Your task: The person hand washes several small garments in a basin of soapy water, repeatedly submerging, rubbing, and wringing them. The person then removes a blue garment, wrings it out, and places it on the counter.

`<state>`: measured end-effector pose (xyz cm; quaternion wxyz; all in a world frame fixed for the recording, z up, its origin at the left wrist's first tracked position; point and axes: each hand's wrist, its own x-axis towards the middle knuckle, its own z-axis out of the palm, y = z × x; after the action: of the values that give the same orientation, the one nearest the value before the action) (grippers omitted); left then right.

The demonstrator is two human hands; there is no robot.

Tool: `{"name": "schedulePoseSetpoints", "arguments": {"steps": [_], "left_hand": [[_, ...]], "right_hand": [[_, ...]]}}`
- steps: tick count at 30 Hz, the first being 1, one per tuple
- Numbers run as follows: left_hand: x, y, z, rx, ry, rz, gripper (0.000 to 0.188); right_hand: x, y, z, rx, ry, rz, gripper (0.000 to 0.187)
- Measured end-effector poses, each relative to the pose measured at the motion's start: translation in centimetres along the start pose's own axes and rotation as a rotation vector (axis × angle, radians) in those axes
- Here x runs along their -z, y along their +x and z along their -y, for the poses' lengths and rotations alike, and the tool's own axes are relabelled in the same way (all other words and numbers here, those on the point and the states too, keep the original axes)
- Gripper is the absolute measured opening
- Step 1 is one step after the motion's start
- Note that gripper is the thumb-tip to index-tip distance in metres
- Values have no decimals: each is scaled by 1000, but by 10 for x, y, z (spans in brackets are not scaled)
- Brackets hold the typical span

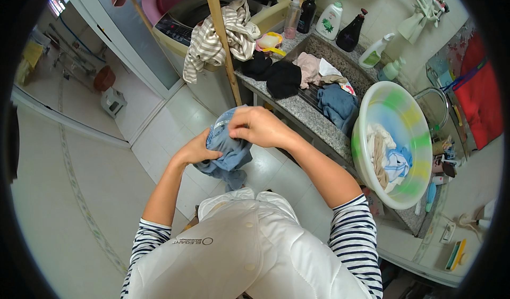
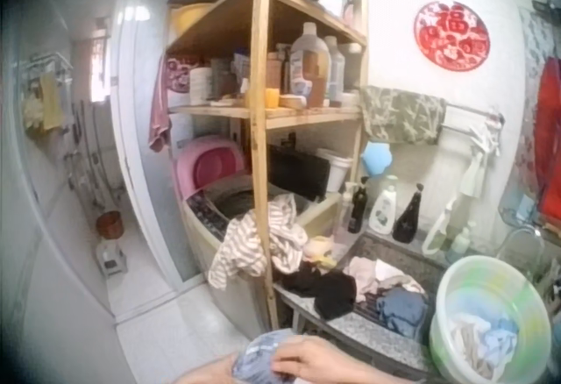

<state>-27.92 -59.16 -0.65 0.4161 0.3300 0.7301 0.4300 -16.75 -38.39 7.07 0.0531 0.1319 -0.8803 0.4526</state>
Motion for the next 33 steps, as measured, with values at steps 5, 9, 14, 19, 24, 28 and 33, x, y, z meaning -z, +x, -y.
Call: {"name": "schedulePoseSetpoints", "arguments": {"steps": [5,9,14,19,24,28,33], "left_hand": [[9,-6,-5,-3,15,51,83],[16,-7,25,65,76,-157,81],[0,-3,-6,-195,211,-537,45],[-17,-3,-55,-445,175,-344,38],[-42,13,-42,-112,-14,-213,34],[-38,8,-24,-47,-439,-38,23],[-36,8,-28,6,-611,46,28]], "right_hand": [[11,-8,-1,-105,890,-228,10],[-4,-11,-31,-172,-175,-79,8],[15,1,2,-225,-95,-274,14],[0,18,4,-152,370,-105,17],[13,25,0,-161,197,-263,13],[11,4,-11,0,-444,-758,12],[-34,-27,8,145,-260,-442,15]]}}
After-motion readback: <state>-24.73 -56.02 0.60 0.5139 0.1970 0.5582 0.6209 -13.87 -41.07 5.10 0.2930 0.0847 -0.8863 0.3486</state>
